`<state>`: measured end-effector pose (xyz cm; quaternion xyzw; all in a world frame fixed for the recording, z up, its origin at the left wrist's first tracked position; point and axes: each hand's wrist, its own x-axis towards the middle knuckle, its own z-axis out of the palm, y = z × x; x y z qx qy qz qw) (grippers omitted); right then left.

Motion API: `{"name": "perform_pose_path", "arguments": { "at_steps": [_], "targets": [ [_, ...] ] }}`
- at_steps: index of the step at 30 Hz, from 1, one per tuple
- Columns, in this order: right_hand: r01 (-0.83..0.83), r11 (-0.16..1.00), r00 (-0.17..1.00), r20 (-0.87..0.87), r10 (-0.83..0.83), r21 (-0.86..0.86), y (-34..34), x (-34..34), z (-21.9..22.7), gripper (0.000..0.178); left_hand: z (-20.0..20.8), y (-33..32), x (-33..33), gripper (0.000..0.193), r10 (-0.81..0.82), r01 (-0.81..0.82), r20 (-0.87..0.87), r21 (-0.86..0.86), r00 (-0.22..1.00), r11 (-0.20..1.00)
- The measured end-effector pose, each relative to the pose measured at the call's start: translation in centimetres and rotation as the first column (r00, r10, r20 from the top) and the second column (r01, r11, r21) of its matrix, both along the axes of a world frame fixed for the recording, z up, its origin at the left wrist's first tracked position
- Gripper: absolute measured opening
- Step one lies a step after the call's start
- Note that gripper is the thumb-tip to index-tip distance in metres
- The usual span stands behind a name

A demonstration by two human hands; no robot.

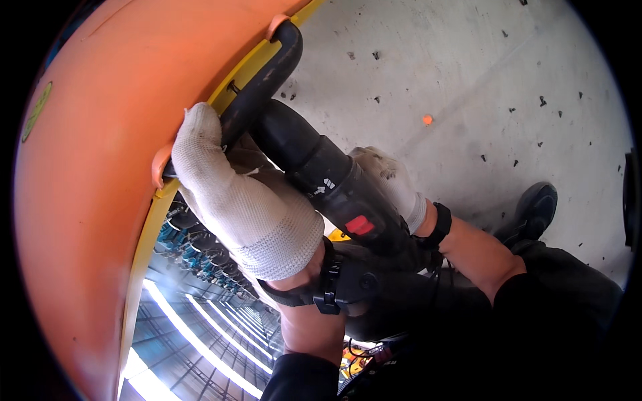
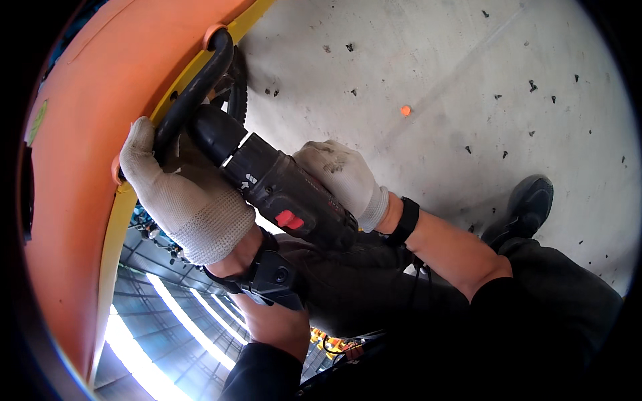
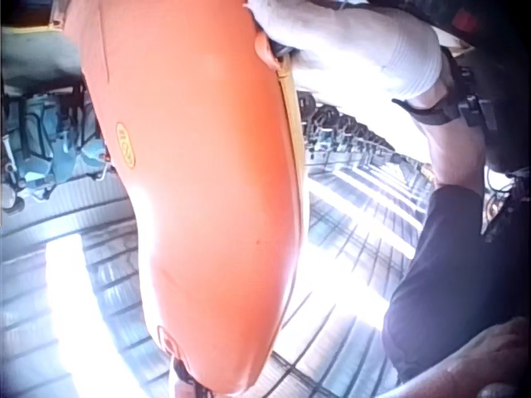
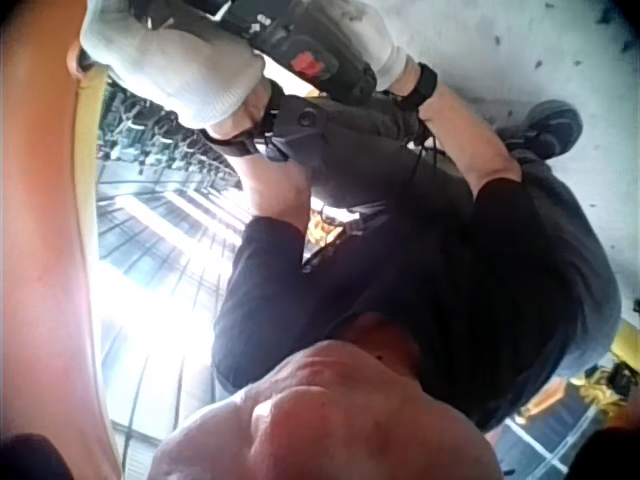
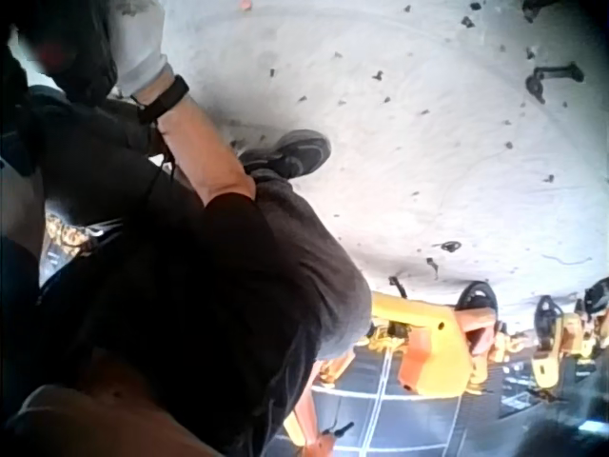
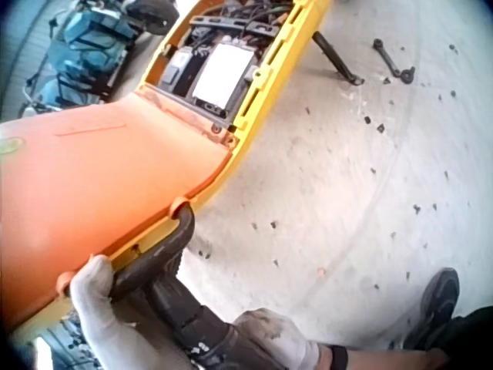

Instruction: The person removes a plastic fairing from the front of a scooter, picks up a yellow replacement part from the ground, and uses an electric drill to secure screws into the front assembly.

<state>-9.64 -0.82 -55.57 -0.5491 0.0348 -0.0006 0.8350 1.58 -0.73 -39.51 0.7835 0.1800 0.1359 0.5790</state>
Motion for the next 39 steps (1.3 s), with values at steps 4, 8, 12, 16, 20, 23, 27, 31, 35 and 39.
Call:
{"name": "perform_pose_path", "arguments": {
  "at_steps": [4, 8, 12, 16, 20, 23, 27, 31, 35, 39],
  "targets": [
    [0.131, 0.957, 0.973, 0.217, -0.075, -0.26, -0.9, 0.9, -0.3, 0.025, -0.3, 0.1, 0.3, 0.025, -0.031, 0.029, 0.046, 0.029, 0.998, 0.999],
    [0.155, 0.937, 0.968, 0.238, -0.08, -0.314, -1.6, 1.7, -0.8, 0.022, -1.0, 0.0, 0.7, 0.035, -0.08, 0.07, 0.118, 0.08, 0.99, 0.994],
    [0.17, 0.936, 0.957, 0.279, -0.082, -0.31, -2.4, 1.8, -1.1, 0.022, -1.3, 0.2, 1.1, 0.04, -0.152, 0.123, 0.147, 0.19, 0.977, 0.974],
    [0.143, 0.897, 0.967, 0.25, -0.038, -0.419, -3.1, 1.7, -0.9, 0.023, -1.6, 0.2, 1.3, 0.049, -0.128, 0.08, 0.145, 0.299, 0.981, 0.951],
    [0.231, 0.866, 0.949, 0.298, -0.101, -0.444, -3.3, 2.0, -0.6, 0.03, -1.6, 0.0, 1.3, 0.051, -0.057, 0.008, 0.155, 0.301, 0.986, 0.954],
    [0.206, 0.85, 0.967, 0.234, -0.101, -0.485, -3.7, 2.4, -1.1, 0.034, -1.6, 0.0, 1.4, 0.05, -0.05, -0.002, 0.18, 0.275, 0.982, 0.962],
    [0.266, 0.821, 0.942, 0.318, -0.11, -0.505, -4.4, 3.2, -2.0, 0.037, -1.4, 0.0, 1.4, 0.048, -0.093, 0.046, 0.183, 0.248, 0.979, 0.968],
    [0.342, 0.779, 0.916, 0.371, -0.152, -0.526, -4.4, 3.6, -2.3, 0.035, -1.5, -0.1, 1.5, 0.047, -0.075, 0.031, 0.203, 0.212, 0.976, 0.977],
    [0.318, 0.791, 0.924, 0.357, -0.135, -0.522, -4.4, 3.4, -2.1, 0.034, -1.4, 0.0, 1.6, 0.047, -0.095, 0.055, 0.188, 0.209, 0.978, 0.976],
    [0.297, 0.81, 0.929, 0.348, -0.124, -0.505, -4.3, 3.0, -2.0, 0.036, -1.3, 0.0, 1.6, 0.046, -0.082, 0.044, 0.169, 0.218, 0.982, 0.975]
  ]
}}
